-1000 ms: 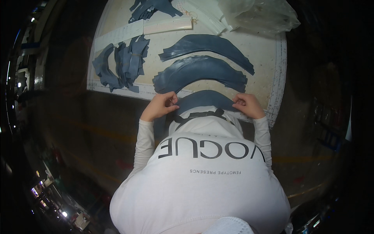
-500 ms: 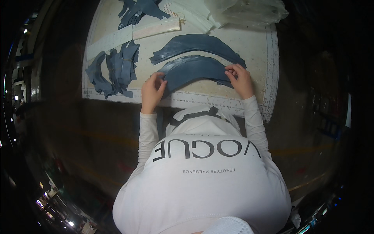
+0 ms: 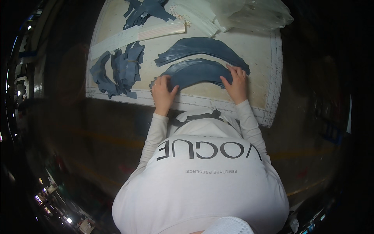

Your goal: The person repeatedly picks up curved blue fabric pieces from a table, aligns them, and stacks them into a growing pile. The person handles the pieces one at a time, occasionally adjusting their position before placing them down.

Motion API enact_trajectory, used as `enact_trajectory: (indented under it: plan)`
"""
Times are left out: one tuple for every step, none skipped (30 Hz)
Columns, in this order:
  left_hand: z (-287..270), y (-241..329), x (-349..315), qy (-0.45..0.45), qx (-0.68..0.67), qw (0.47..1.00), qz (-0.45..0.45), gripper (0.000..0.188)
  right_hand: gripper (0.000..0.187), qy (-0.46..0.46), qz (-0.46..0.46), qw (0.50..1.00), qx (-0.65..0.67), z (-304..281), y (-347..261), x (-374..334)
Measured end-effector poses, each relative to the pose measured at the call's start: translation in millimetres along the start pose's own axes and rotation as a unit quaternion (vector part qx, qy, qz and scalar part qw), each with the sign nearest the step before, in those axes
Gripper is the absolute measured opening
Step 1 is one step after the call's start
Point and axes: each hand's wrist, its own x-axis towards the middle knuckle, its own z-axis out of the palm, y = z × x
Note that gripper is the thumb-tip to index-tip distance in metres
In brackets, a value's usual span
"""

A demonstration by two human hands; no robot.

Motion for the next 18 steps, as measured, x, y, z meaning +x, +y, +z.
enact_trajectory:
  plan:
    - [0.0, 0.7, -0.4, -0.004, 0.001, 1.0, -0.005, 0.044, 0.04, -0.026, 0.03, 0.999, -0.004, 0.8, 0.7, -0.4]
    - [-0.1, 1.1, -0.3, 0.001, 0.009, 1.0, -0.002, 0.044, 0.04, 0.005, -0.008, 1.0, -0.003, 1.1, 1.3, -1.1]
    - [-0.4, 1.7, -0.2, -0.003, 0.014, 1.0, -0.007, 0.043, 0.039, 0.017, -0.018, 1.0, -0.008, 0.6, 1.8, -2.0]
    - [-0.6, 2.4, -0.5, -0.003, 0.018, 1.0, -0.007, 0.043, 0.039, 0.03, -0.027, 0.999, -0.013, 0.1, 1.6, -3.4]
    - [-0.8, 3.1, -0.9, -0.01, 0.018, 1.0, -0.014, 0.043, 0.038, 0.032, -0.038, 0.998, -0.036, -0.3, 0.8, -4.8]
    - [-0.7, 3.9, -1.3, -0.012, 0.015, 1.0, -0.015, 0.044, 0.037, 0.034, -0.049, 0.997, -0.058, -0.9, -0.1, -5.9]
    - [-0.3, 5.0, -2.0, -0.007, 0.012, 1.0, -0.011, 0.044, 0.037, 0.037, -0.059, 0.994, -0.081, -1.7, -1.1, -7.1]
    - [0.1, 6.1, -3.3, -0.005, -0.004, 1.0, -0.013, 0.041, 0.034, 0.043, -0.062, 0.993, -0.085, -2.3, -2.3, -8.3]
    - [0.0, 6.9, -4.1, 0.006, -0.02, 1.0, -0.008, 0.039, 0.032, 0.05, -0.065, 0.993, -0.09, -2.8, -3.5, -9.1]
    - [-0.2, 7.7, -4.0, 0.017, -0.04, 0.999, 0.0, 0.036, 0.03, 0.055, -0.068, 0.992, -0.094, -3.4, -4.2, -9.1]
    - [-1.8, 7.5, -2.5, 0.005, -0.05, 0.999, 0.009, 0.033, 0.028, 0.06, -0.065, 0.994, -0.071, -4.0, -4.6, -8.3]
    - [-5.5, 6.1, 0.4, -0.006, -0.064, 0.998, 0.022, 0.029, 0.026, 0.064, -0.062, 0.995, -0.048, -4.9, -5.0, -7.3]
    - [-10.1, 5.0, 4.3, -0.017, -0.078, 0.996, 0.036, 0.026, 0.024, 0.07, -0.058, 0.996, -0.023, -6.4, -5.2, -5.5]
    - [-14.8, 4.3, 10.8, -0.015, -0.107, 0.993, 0.04, 0.023, 0.022, 0.051, -0.032, 0.998, 0.028, -9.4, -4.3, -1.7]
    - [-20.2, 3.5, 19.3, -0.014, -0.136, 0.99, 0.044, 0.02, 0.02, 0.033, -0.003, 0.996, 0.081, -13.2, -3.0, 3.2]
    - [-25.7, 3.6, 27.8, -0.014, -0.164, 0.985, 0.047, 0.018, 0.018, 0.011, 0.036, 0.991, 0.13, -16.6, -2.3, 8.4]
    - [-31.5, 3.9, 37.4, -0.028, -0.172, 0.984, 0.027, 0.019, 0.018, 0.017, 0.026, 0.989, 0.142, -19.6, -1.5, 16.0]
    - [-37.0, 3.8, 48.3, -0.043, -0.179, 0.983, 0.007, 0.02, 0.017, 0.02, 0.026, 0.988, 0.15, -22.3, 0.4, 26.4]
